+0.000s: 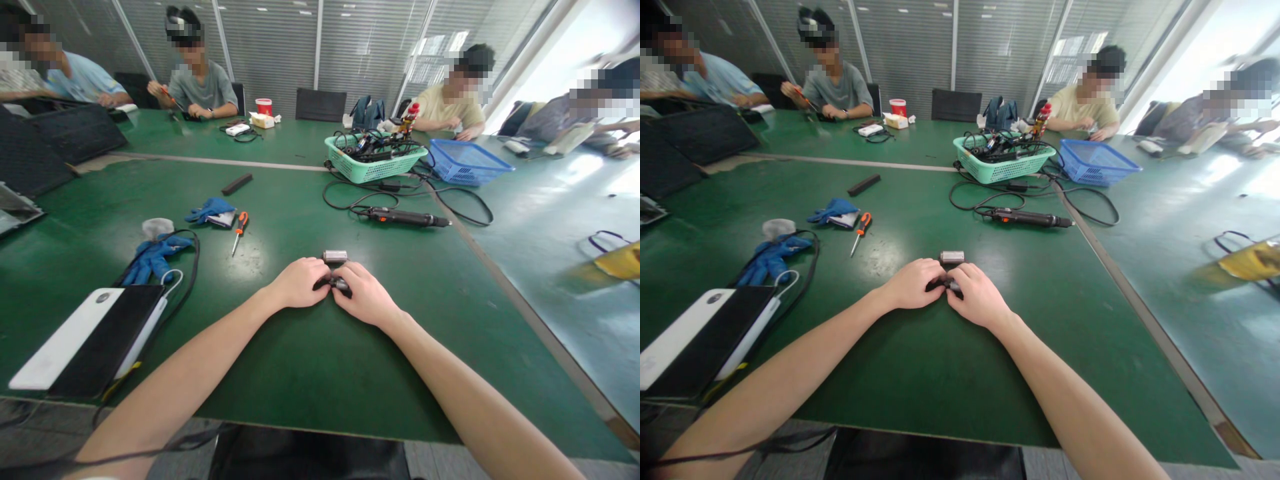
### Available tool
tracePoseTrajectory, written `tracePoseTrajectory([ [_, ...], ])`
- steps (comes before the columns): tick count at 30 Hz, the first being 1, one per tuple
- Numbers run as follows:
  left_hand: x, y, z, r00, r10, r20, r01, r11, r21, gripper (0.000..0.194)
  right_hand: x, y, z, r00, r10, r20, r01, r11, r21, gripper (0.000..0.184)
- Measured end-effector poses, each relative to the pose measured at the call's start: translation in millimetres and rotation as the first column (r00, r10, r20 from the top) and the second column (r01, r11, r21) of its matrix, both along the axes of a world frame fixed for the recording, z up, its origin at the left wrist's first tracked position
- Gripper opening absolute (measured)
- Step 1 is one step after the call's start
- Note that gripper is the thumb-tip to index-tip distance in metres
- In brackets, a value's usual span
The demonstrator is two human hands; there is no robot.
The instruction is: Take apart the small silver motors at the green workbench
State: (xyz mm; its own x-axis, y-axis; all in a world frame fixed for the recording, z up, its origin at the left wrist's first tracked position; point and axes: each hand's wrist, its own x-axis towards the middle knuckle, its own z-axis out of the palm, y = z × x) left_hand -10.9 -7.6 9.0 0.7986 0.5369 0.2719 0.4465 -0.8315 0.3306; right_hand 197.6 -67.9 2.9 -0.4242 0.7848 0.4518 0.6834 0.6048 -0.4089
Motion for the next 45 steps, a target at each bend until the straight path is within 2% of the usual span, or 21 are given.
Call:
tracePoseTrajectory([
  [25,-0.8,0.2,-1.0,1.000,0.010,-0.025,-0.010,1.000,0.009,0.012,-0.4,-0.4,2.7,1.000,0.006,0.009,-0.006,1.000,-0.015,0.020],
  [31,-0.2,-0.5,-0.2,1.000,0.012,-0.008,-0.012,1.000,0.009,0.012,0.8,-2.4,4.8,0.999,-0.043,-0.025,0.043,0.999,-0.002,0.033],
  [35,0.1,-1.1,-0.4,1.000,0.006,0.001,-0.006,1.000,0.026,0.011,3.1,15.5,2.0,0.997,-0.075,-0.017,0.076,0.997,0.018,0.047],
  [39,0.4,-0.8,0.1,1.000,0.009,-0.003,-0.009,0.999,0.031,0.010,4.1,45.3,-4.0,0.992,-0.111,0.052,0.114,0.991,-0.064,0.052],
  [42,0.3,-0.2,1.1,1.000,0.012,-0.006,-0.012,1.000,0.023,0.012,3.7,57.3,-5.7,0.993,-0.115,0.027,0.116,0.991,-0.059,0.049],
  [45,-0.1,0.8,1.3,1.000,0.014,-0.014,-0.014,1.000,0.022,0.011,2.8,56.1,-5.2,0.992,-0.122,-0.035,0.121,0.992,-0.018,0.042],
])
